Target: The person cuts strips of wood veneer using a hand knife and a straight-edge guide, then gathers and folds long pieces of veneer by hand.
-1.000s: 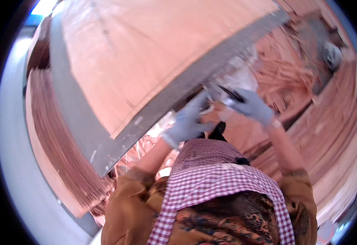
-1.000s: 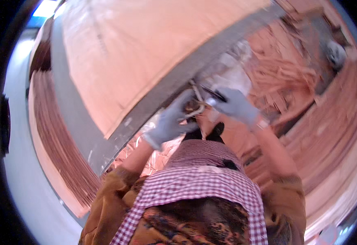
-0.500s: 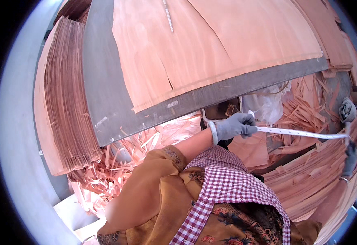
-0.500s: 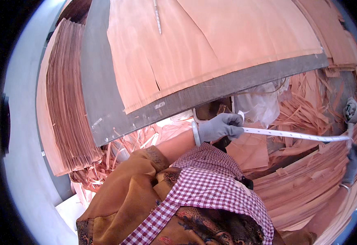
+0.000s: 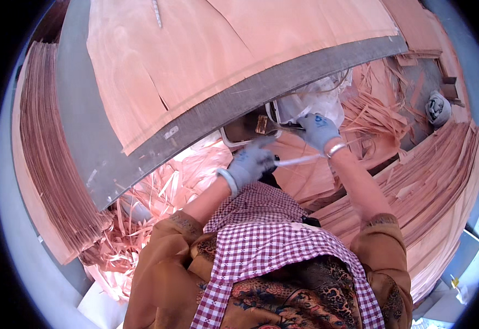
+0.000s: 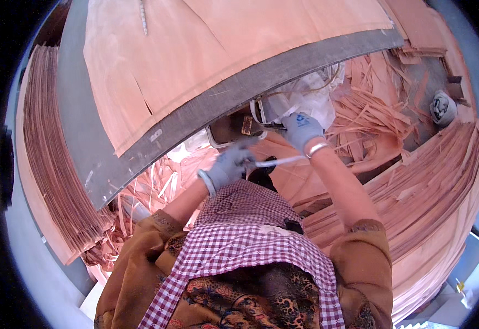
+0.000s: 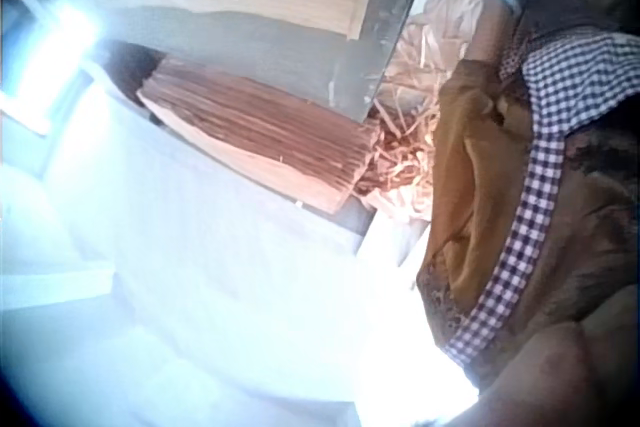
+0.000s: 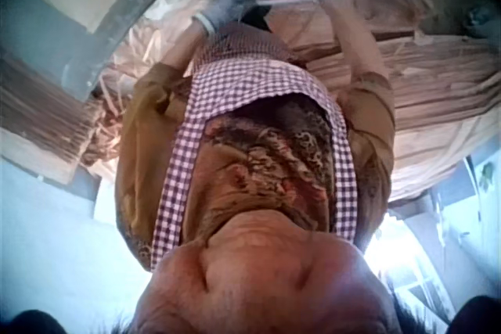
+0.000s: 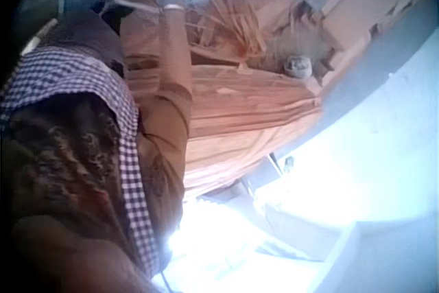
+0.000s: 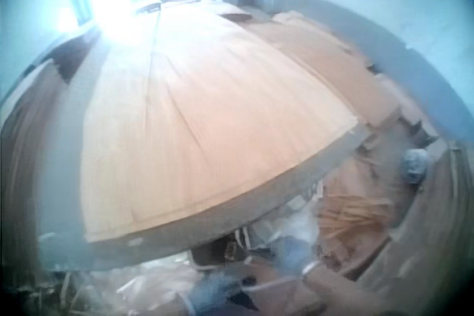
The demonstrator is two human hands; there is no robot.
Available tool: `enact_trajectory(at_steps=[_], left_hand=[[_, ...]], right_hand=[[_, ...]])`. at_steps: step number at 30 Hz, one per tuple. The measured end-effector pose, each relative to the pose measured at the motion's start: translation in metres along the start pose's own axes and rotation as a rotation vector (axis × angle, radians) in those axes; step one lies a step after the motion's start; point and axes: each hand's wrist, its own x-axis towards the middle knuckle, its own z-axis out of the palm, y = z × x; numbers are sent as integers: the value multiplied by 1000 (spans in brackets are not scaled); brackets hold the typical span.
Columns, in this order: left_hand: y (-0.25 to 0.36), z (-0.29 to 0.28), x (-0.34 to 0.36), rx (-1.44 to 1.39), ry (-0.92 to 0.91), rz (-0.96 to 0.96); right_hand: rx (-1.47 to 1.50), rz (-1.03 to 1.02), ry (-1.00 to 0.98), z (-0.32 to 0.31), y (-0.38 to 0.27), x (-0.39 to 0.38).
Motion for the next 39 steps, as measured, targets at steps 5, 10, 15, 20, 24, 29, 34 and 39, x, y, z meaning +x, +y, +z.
enact_trajectory(at_steps=[5,10,15,20,24,29,34,39], left_hand=[[-35,-22,9,438,166,-323],[-95,-14,7,631,367,-444],[-117,0,27,711,520,-334],[-122,-14,12,740,407,-333],[-89,-40,-84,540,204,-638],[-141,-36,-474,695,-22,-1372],[-57,-58,-632,535,-173,-2101],[-85,-72,-356,335,-305,-1169]], right_hand=[[150,46,-95,21,4,7],[839,115,-109,-2,-9,-16],[618,-111,2,7,-35,-25],[185,97,-39,6,-72,-5],[81,89,-146,-1,-47,16],[19,-45,-131,-3,-39,27],[-236,-88,-36,-3,-44,18],[-36,-257,-259,-40,-82,-4]])
